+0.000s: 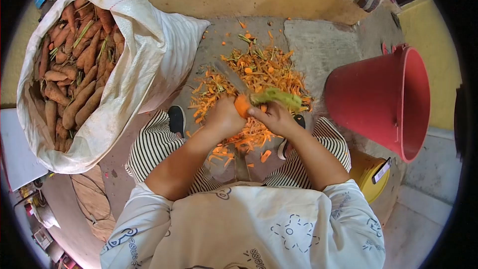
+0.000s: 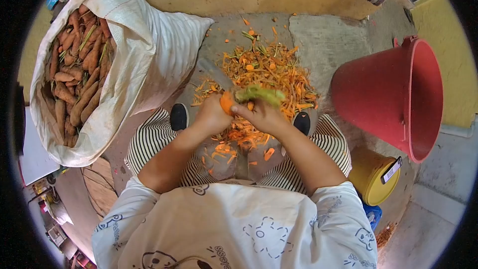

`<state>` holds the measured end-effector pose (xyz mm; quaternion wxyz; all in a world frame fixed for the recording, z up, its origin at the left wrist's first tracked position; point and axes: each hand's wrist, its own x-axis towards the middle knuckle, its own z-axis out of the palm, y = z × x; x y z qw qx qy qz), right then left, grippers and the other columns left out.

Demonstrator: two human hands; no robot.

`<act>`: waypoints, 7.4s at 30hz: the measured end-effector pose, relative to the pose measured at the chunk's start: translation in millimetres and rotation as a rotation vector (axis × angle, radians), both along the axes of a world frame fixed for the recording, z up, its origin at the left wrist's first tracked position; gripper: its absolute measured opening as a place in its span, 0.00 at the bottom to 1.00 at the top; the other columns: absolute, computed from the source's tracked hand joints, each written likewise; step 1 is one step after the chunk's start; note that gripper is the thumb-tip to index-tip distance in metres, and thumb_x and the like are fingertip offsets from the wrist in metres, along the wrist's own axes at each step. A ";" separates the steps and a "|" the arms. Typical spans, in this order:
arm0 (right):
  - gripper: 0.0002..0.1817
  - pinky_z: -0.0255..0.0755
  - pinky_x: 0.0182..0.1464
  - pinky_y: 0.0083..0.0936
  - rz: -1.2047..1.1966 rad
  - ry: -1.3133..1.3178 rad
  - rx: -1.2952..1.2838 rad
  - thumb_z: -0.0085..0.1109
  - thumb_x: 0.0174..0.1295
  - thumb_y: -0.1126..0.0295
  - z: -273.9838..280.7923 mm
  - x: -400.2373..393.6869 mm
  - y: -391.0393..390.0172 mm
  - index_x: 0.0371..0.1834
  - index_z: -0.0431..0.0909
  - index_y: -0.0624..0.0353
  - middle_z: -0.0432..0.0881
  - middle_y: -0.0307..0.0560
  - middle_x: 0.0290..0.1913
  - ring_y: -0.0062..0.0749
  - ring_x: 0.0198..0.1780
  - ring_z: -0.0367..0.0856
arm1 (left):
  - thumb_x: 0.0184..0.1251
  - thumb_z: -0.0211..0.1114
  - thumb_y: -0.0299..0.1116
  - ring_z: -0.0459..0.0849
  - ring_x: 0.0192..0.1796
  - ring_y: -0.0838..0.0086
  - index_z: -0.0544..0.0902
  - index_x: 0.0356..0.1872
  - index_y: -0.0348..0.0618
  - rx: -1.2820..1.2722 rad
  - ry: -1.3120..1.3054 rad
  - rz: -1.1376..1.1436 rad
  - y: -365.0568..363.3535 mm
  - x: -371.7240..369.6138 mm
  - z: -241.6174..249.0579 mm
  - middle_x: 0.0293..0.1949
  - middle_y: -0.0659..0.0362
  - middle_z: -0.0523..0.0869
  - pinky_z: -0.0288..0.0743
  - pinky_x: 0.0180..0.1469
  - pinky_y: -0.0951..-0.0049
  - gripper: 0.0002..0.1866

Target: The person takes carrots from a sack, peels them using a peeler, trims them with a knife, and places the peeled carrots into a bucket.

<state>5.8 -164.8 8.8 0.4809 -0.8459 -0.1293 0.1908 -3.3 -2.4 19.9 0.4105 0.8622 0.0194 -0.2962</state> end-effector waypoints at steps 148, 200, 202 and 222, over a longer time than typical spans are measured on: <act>0.42 0.69 0.33 0.31 -0.137 -0.089 -0.237 0.60 0.34 0.38 13.7 18.7 -20.9 0.38 0.70 0.71 0.75 0.54 0.25 0.39 0.30 0.77 | 0.45 0.54 0.26 0.73 0.35 0.65 0.78 0.32 0.50 0.550 -0.940 -0.091 3.3 3.9 -15.6 0.32 0.57 0.69 0.60 0.41 0.62 0.11; 0.36 0.57 0.16 0.13 -0.290 0.579 0.410 0.60 0.46 0.62 17.1 -20.4 17.7 0.55 0.56 0.69 0.71 0.42 0.25 0.17 0.17 0.64 | 0.34 0.66 0.32 0.69 0.43 0.62 0.79 0.33 0.44 0.470 -0.937 -0.072 9.8 -19.9 -7.7 0.37 0.55 0.69 0.56 0.44 0.62 0.18; 0.32 0.57 0.16 0.14 -0.323 0.594 0.470 0.58 0.47 0.62 16.8 -25.4 9.5 0.53 0.58 0.68 0.71 0.42 0.26 0.17 0.17 0.65 | 0.32 0.69 0.35 0.68 0.45 0.61 0.78 0.36 0.43 0.413 -0.915 -0.077 7.5 -30.2 10.1 0.38 0.54 0.68 0.57 0.45 0.62 0.22; 0.18 0.60 0.21 0.17 -0.918 -0.160 -0.026 0.59 0.47 0.58 143.9 -120.1 -203.7 0.32 0.69 0.59 0.69 0.37 0.19 0.21 0.20 0.67 | 0.51 0.55 0.29 0.73 0.42 0.56 0.76 0.34 0.34 0.875 -0.937 0.431 182.9 1.7 151.7 0.43 0.48 0.70 0.71 0.41 0.62 0.11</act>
